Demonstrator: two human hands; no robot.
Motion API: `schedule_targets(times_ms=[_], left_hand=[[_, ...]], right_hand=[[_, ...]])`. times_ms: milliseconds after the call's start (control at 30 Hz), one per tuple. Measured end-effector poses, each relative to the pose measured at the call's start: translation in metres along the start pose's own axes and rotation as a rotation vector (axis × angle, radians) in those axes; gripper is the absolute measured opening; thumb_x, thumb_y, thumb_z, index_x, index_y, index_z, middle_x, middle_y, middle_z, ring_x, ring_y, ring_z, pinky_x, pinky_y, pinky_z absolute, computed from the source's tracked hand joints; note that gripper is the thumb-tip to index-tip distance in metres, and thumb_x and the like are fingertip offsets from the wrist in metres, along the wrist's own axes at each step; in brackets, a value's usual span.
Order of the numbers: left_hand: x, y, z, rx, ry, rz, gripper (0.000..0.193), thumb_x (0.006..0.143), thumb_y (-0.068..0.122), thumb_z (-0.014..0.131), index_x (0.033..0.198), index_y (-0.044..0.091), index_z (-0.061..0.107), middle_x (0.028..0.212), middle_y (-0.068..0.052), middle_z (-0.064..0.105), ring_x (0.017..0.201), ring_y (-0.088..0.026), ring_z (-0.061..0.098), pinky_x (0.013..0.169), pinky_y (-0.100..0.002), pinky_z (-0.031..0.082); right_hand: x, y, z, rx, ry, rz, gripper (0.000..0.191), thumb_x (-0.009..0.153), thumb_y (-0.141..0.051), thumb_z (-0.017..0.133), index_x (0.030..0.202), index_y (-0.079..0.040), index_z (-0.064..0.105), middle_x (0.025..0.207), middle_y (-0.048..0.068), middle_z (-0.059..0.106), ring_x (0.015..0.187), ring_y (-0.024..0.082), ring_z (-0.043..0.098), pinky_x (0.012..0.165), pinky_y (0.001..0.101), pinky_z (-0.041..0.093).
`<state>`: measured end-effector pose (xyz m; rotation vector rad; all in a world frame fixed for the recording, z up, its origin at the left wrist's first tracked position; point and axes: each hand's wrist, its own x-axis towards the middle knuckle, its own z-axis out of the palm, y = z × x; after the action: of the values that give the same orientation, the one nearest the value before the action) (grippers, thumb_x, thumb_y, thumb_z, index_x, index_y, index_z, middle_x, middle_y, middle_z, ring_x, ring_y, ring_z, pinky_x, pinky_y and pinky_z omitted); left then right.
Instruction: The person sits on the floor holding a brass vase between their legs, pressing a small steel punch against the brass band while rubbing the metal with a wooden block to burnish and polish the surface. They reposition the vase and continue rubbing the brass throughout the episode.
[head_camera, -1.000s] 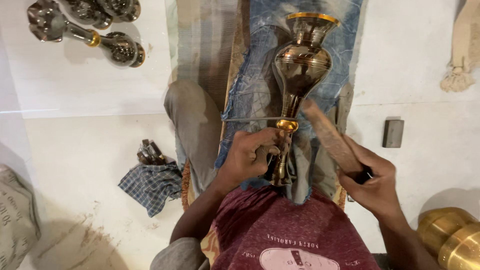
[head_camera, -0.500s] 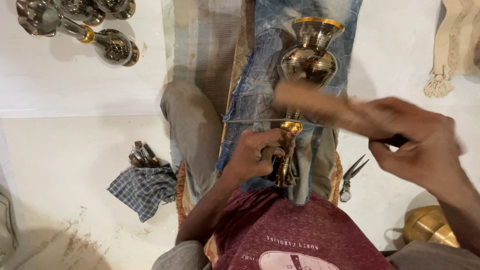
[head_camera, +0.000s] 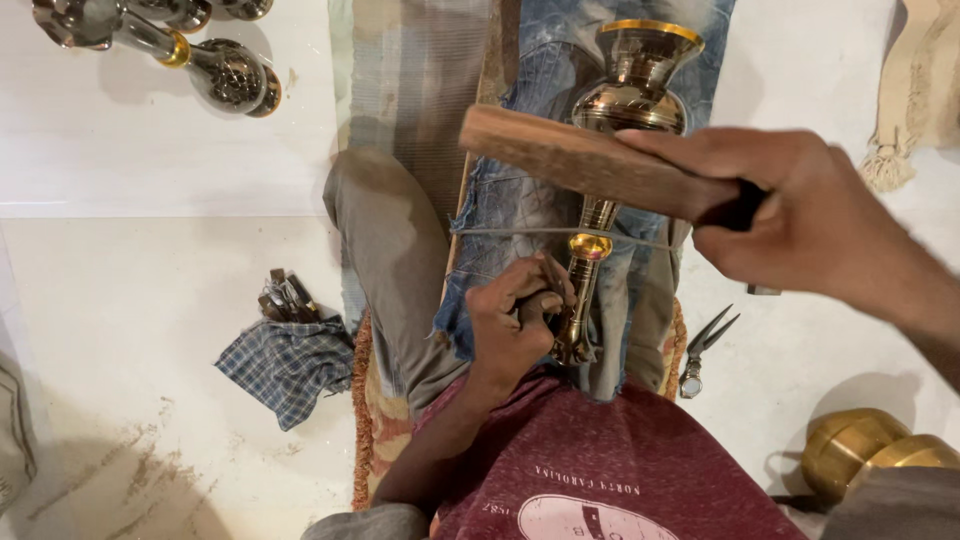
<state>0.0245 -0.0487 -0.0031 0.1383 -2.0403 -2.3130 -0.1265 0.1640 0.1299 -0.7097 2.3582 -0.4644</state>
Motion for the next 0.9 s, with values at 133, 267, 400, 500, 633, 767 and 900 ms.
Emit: schedule_targets(times_ms=[133,267,400,500,633,767,900], left_hand=[[-0.005,0.001,0.007,0.068,0.134,-0.031,0.030,0.084,-0.021,0.053,0.106,-0.008,0.068,0.092,-0.013,0.077,0.082,-0.018,0.077,0.069,-0.027,0.065],[-0.006,-0.004,0.006,-0.015,0.159,-0.037,0.028,0.085,-0.020,0.055,0.107,-0.007,0.067,0.093,-0.014,0.076,0.084,-0.018,0.078,0.070,-0.028,0.065],[-0.007,-0.009,0.004,-0.115,0.117,-0.099,0.032,0.087,-0.021,0.054,0.111,-0.008,0.070,0.092,-0.013,0.075,0.079,-0.017,0.075,0.066,-0.028,0.062],[-0.004,-0.010,-0.002,-0.004,0.024,0.116,0.018,0.087,-0.020,0.054,0.090,-0.006,0.065,0.089,-0.012,0.074,0.077,-0.015,0.075,0.069,-0.025,0.060],[0.012,-0.012,-0.019,-0.039,-0.224,0.062,0.018,0.074,-0.014,0.054,0.090,-0.006,0.060,0.094,-0.013,0.076,0.078,-0.014,0.071,0.071,-0.027,0.059],[0.033,-0.021,-0.032,-0.116,-0.432,0.095,0.028,0.069,-0.013,0.051,0.095,-0.007,0.061,0.083,-0.010,0.068,0.077,-0.013,0.073,0.077,-0.028,0.065],[0.040,-0.030,-0.034,-0.046,-0.507,0.137,0.041,0.077,-0.015,0.049,0.110,-0.007,0.071,0.096,-0.012,0.077,0.087,-0.016,0.079,0.078,-0.029,0.065]], right_hand=[[0.027,-0.021,-0.019,-0.423,-0.092,0.096,0.079,0.075,-0.002,0.069,0.141,-0.043,0.058,0.130,-0.005,0.070,0.040,0.012,0.056,0.036,0.0250,0.041],[0.040,-0.041,-0.035,-0.793,-0.409,0.187,0.088,0.076,-0.010,0.072,0.149,-0.055,0.053,0.108,-0.013,0.082,0.052,0.002,0.060,0.045,0.0191,0.040],[0.030,-0.038,-0.027,-0.296,-0.147,0.119,0.070,0.079,-0.010,0.070,0.143,-0.038,0.059,0.093,-0.006,0.071,0.047,0.009,0.062,0.043,0.0240,0.044],[0.013,-0.026,-0.013,-0.014,-0.053,0.036,0.080,0.078,-0.005,0.067,0.149,-0.041,0.053,0.082,-0.003,0.064,0.043,0.011,0.062,0.040,0.0262,0.048],[-0.015,-0.013,0.005,-0.006,0.065,-0.008,0.081,0.076,0.000,0.067,0.149,-0.035,0.054,0.102,-0.001,0.071,0.055,0.010,0.061,0.042,0.0259,0.048],[-0.037,0.000,0.013,-0.092,-0.031,0.146,0.082,0.078,0.004,0.070,0.146,-0.038,0.053,0.110,0.003,0.073,0.050,0.014,0.062,0.040,0.0270,0.050],[-0.051,0.005,0.019,0.259,0.237,-0.011,0.084,0.072,0.012,0.064,0.147,-0.025,0.060,0.103,0.009,0.074,0.054,0.011,0.064,0.042,0.0230,0.047]])
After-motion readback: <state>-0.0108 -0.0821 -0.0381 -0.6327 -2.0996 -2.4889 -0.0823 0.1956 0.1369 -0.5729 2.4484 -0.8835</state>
